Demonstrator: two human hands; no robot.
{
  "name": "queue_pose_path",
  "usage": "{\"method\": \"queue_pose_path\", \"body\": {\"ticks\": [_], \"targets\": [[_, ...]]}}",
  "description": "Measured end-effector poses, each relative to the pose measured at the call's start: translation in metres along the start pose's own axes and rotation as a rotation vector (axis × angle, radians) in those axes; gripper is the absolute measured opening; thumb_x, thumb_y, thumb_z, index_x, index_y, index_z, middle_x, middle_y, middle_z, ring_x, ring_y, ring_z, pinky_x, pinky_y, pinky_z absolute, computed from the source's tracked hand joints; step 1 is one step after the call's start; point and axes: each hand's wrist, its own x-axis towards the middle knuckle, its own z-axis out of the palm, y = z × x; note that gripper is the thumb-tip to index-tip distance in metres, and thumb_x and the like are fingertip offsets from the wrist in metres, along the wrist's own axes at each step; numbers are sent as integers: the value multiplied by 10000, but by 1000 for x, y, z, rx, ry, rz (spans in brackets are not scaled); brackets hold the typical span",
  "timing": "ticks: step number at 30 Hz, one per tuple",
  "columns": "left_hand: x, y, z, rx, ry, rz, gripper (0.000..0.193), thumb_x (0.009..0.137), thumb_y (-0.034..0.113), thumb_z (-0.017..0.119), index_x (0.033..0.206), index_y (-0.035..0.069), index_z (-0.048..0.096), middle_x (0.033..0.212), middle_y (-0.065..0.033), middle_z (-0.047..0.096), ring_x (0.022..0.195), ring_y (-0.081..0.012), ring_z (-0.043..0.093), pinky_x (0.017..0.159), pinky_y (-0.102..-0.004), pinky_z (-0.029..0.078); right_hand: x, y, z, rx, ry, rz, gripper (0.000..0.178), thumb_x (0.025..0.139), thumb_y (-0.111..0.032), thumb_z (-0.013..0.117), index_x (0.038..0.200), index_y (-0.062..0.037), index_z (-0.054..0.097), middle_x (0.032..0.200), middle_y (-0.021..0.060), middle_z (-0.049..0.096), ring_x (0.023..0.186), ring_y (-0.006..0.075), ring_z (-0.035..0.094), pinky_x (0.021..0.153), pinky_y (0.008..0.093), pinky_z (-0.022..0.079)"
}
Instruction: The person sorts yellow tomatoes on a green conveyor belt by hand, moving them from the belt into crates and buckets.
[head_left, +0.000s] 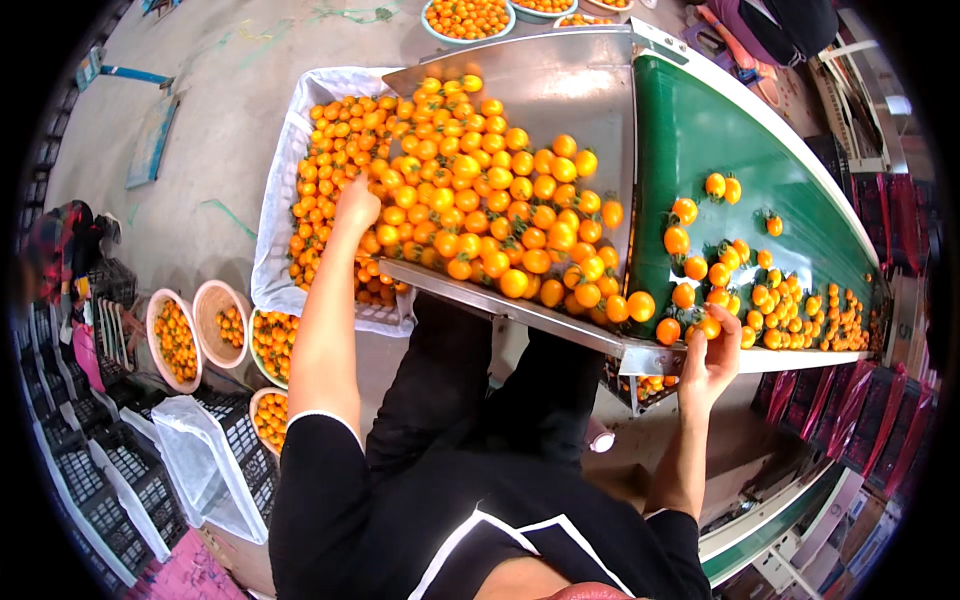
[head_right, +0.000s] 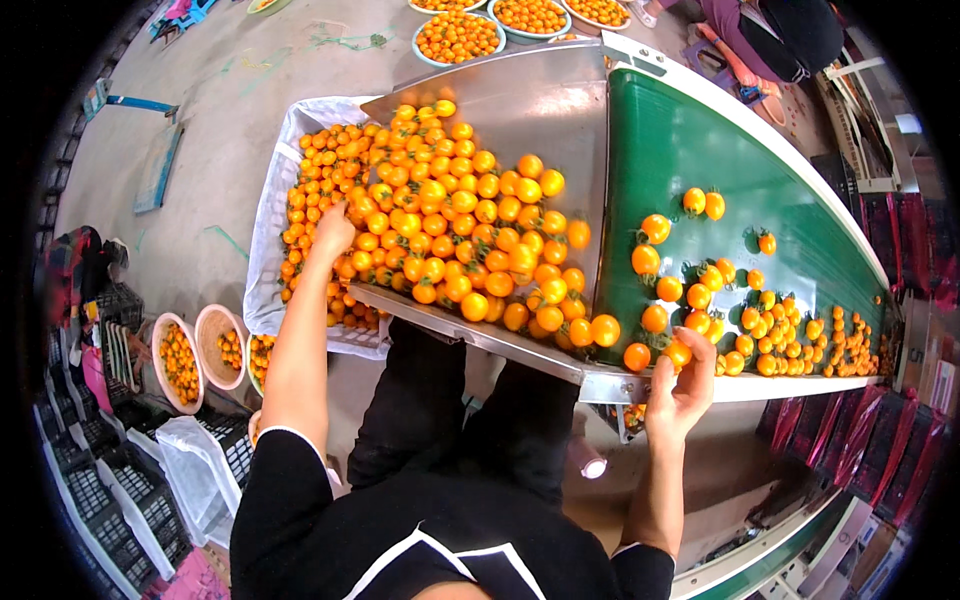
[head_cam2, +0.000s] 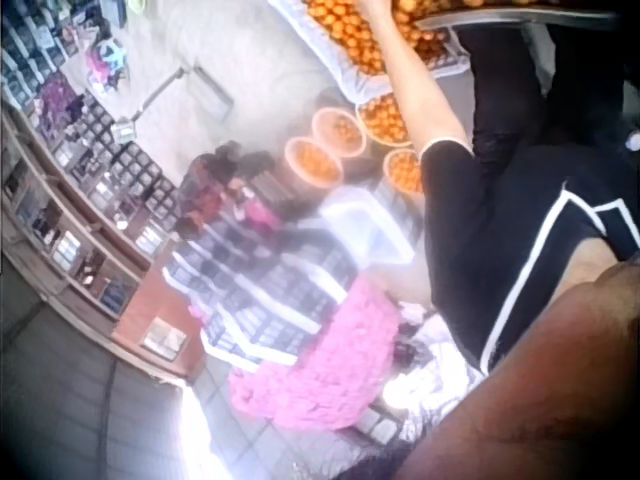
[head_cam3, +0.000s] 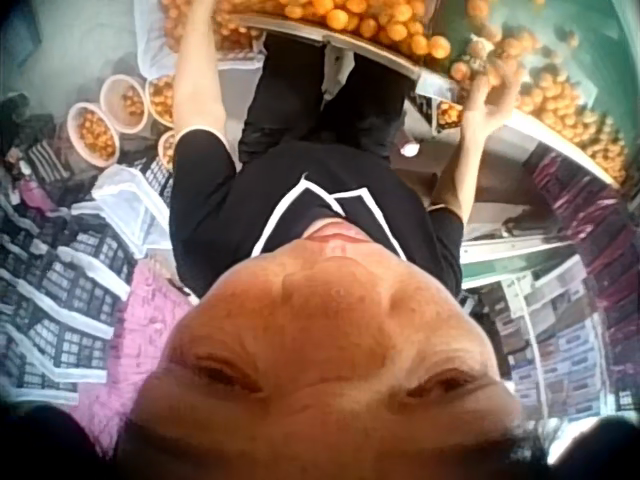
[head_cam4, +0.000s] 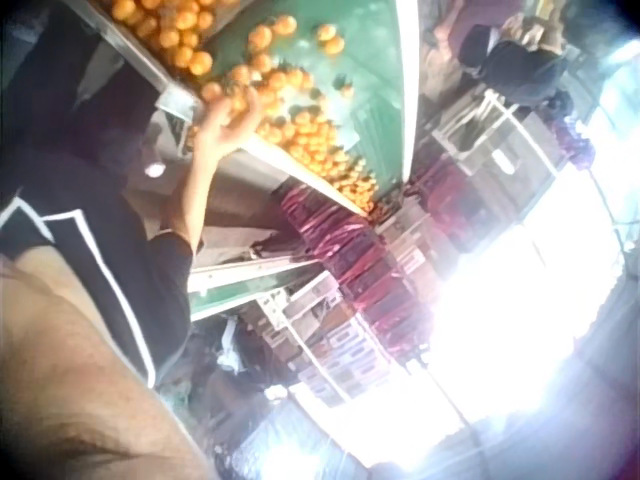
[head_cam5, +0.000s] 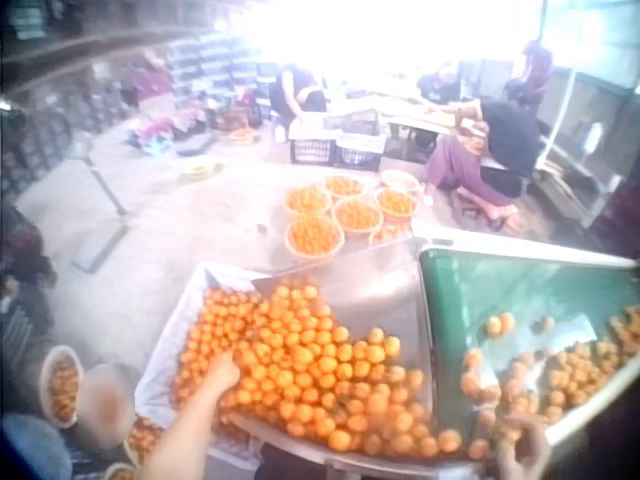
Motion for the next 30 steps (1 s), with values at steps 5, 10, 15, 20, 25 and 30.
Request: {"method": "queue_pose_path", "body": {"ticks": [5,10,15,20,25,30], "targets": [[-61,99,-16,-234,249,659,321,789,101,653,1107,51,652,1104,-187,626,1065,-357,571,962,-438,448,-7,22,12,30,127,20,323,894,29,540,1216,18,524,1189,104,551,1088,166,526,964,295,403],[-157,184,21,-421,-248,1066,281,705,225,765,957,121,698,1100,-101,633,1084,-305,559,914,-437,431,-9,27,8,11,101,19,346,892,30,541,1236,10,522,1240,121,553,1105,176,537,924,289,444],[-153,168,18,-34,-267,1064,202,684,225,755,859,156,682,978,-67,558,1058,-294,496,907,-454,393,-14,23,10,10,130,-36,335,901,35,535,1235,13,527,1202,94,532,985,140,548,802,240,482],[-108,90,-5,326,-192,670,189,727,203,687,907,147,706,1035,-104,572,1098,-336,490,892,-504,413,-16,30,11,-3,162,-80,322,903,46,516,1225,31,526,1195,91,522,991,144,529,819,238,453],[-113,104,-23,228,54,559,204,789,155,639,972,72,677,1013,-128,618,1000,-320,572,867,-442,478,-14,32,11,-87,192,-70,336,900,47,517,1236,56,514,1196,114,538,1059,182,517,944,295,406],[-124,133,7,26,-134,878,163,800,149,608,931,68,661,1022,-136,613,999,-324,568,867,-427,483,-13,30,15,-100,219,-121,349,892,42,529,1240,66,512,1211,129,552,1127,212,514,1012,331,382]]}}
